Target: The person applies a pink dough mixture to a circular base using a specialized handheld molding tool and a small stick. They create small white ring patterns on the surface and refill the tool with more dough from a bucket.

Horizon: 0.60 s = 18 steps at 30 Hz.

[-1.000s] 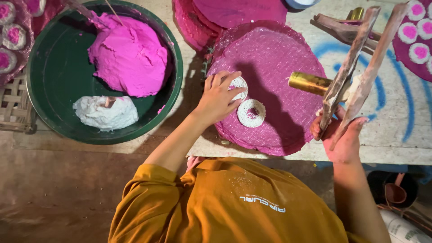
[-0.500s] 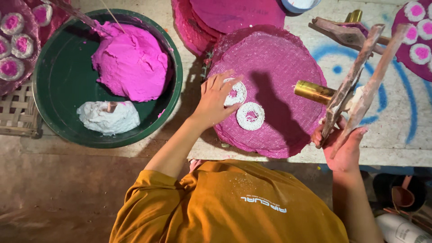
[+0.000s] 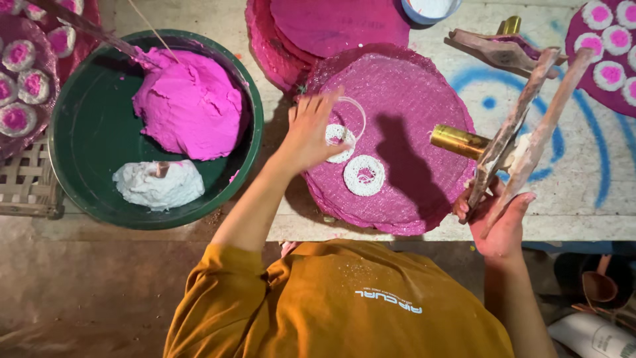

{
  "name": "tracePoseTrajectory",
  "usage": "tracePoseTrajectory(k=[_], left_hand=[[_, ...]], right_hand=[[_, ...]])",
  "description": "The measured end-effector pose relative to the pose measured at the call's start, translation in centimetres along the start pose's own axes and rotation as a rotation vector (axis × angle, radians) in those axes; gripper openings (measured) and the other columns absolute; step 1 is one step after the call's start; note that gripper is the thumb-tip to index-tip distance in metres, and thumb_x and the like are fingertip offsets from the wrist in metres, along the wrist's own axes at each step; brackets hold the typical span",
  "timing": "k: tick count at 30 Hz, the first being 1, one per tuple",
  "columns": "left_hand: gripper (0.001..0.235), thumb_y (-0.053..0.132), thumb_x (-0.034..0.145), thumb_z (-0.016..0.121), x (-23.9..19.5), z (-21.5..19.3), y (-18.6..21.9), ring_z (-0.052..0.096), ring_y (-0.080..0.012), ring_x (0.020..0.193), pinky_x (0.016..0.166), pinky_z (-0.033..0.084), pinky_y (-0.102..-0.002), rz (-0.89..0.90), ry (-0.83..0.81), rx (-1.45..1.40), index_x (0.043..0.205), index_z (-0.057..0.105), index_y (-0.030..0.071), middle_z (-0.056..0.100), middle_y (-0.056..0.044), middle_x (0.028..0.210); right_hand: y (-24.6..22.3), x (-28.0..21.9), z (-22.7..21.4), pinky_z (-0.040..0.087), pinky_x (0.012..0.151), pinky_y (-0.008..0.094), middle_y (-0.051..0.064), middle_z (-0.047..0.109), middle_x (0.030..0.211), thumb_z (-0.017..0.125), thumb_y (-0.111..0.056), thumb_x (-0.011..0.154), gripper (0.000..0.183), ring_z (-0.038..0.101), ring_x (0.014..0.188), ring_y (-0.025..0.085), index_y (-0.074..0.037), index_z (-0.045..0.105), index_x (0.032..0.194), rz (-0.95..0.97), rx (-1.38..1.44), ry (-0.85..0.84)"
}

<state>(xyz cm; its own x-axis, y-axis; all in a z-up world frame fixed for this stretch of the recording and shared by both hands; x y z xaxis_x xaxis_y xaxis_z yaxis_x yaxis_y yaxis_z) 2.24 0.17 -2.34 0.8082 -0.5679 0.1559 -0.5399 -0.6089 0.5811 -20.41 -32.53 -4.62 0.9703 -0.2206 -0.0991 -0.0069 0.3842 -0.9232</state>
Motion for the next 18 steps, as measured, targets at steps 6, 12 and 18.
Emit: tracePoseTrajectory(k=[6,12,18], left_hand=[[0.089,0.035,0.093,0.08,7.7,2.4,-7.1,0.027,-0.037,0.149,0.121,0.02,-0.052,-0.228,0.027,-0.214,0.16,0.026,0.011,0.029,-0.019,0.164],[0.075,-0.016,0.088,0.043,0.5,5.2,-9.2,0.036,-0.0301,0.153,0.125,0.031,-0.042,-0.342,0.328,-0.733,0.156,0.039,0.016,0.041,-0.014,0.162],[0.039,0.007,0.089,0.065,-5.2,4.3,-0.8,0.014,-0.0435,0.15,0.119,0.006,-0.066,-0.18,0.197,0.094,0.125,0.071,0.021,0.026,-0.009,0.164]], right_hand=[[-0.1,-0.2,0.9,0.04,0.078,0.042,0.01,0.056,0.093,0.04,-0.087,0.093,0.089,0.051,0.086,0.025,-0.006,0.053,0.128,-0.001,0.05,-0.007],[0.0,-1.0,1.0,0.04,0.075,0.043,0.009,0.053,0.091,0.038,-0.088,0.091,0.09,0.049,0.081,0.025,-0.007,0.049,0.13,0.04,-0.018,-0.024],[0.7,-0.6,1.0,0.041,0.074,0.043,0.01,0.052,0.085,0.038,-0.089,0.09,0.096,0.047,0.075,0.024,-0.004,0.05,0.131,0.142,-0.073,-0.07]])
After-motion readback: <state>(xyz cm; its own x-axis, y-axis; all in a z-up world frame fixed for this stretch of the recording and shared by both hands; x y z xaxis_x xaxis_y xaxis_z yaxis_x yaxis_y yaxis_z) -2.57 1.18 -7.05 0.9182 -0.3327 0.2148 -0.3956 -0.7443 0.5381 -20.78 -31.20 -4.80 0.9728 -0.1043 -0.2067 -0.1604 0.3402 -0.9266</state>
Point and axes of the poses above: each hand's wrist, its own x-axis towards the middle knuckle, its own z-axis out of the palm, y = z × x, the point moved 4 cm from there along x, towards the middle knuckle
